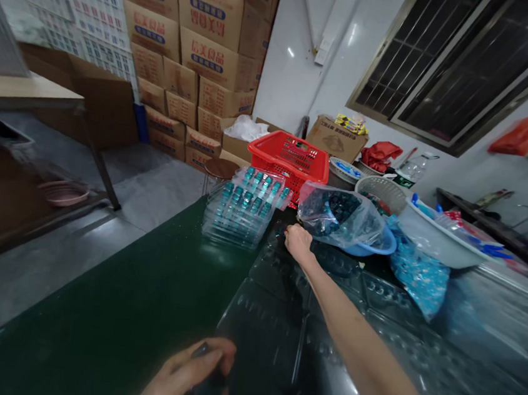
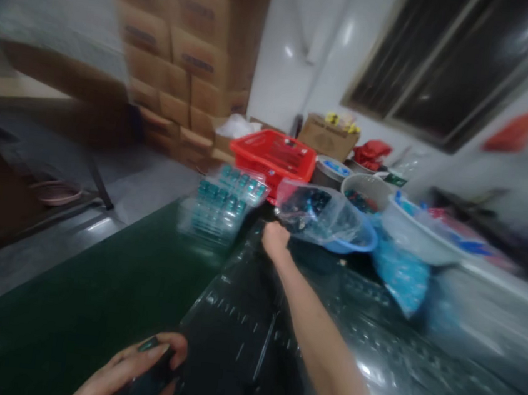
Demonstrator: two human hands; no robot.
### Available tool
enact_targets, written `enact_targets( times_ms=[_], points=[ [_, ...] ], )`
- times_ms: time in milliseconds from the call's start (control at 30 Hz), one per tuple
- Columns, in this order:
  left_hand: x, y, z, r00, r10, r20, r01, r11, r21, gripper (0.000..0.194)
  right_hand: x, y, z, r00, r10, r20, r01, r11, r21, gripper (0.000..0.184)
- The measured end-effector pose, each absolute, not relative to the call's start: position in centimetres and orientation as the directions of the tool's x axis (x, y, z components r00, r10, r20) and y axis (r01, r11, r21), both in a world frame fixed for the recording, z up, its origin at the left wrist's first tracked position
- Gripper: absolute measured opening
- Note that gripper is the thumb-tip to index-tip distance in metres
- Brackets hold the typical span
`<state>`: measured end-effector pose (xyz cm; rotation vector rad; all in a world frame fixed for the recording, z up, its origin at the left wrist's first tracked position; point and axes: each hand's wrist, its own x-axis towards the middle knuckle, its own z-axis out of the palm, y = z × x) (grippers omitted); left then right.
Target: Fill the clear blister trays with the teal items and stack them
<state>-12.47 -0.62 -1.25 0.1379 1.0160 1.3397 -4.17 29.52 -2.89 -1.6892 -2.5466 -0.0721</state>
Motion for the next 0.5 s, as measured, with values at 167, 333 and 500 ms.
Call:
enact_targets(
  times_ms=[167, 333, 500],
  points=[
    [-12.6, -1.2, 0.1, -0.068, 0.872, -0.485, -0.81, 0.236, 0.538, 0.037, -4.3, 27.5, -1.0, -0.439, 0.889, 0.129, 0.891, 0.449, -0.064, 0.031],
    [-12.9, -1.7, -0.4, -0.052, 0.872, -0.486, -0.858, 0.21, 0.469, 0.05, -3.3, 19.2, 1.9, -0.604, 0.769, 0.209, 0.744, 0.638, -0.199, 0.034],
    [-11.6, -1.7, -0.4, -0.069, 0.876, -0.478, -0.801, 0.237, 0.55, 0.049, -1.3, 9.5, 3.8, -0.888, 0.428, 0.167, 0.284, 0.797, -0.533, 0.023]
  ],
)
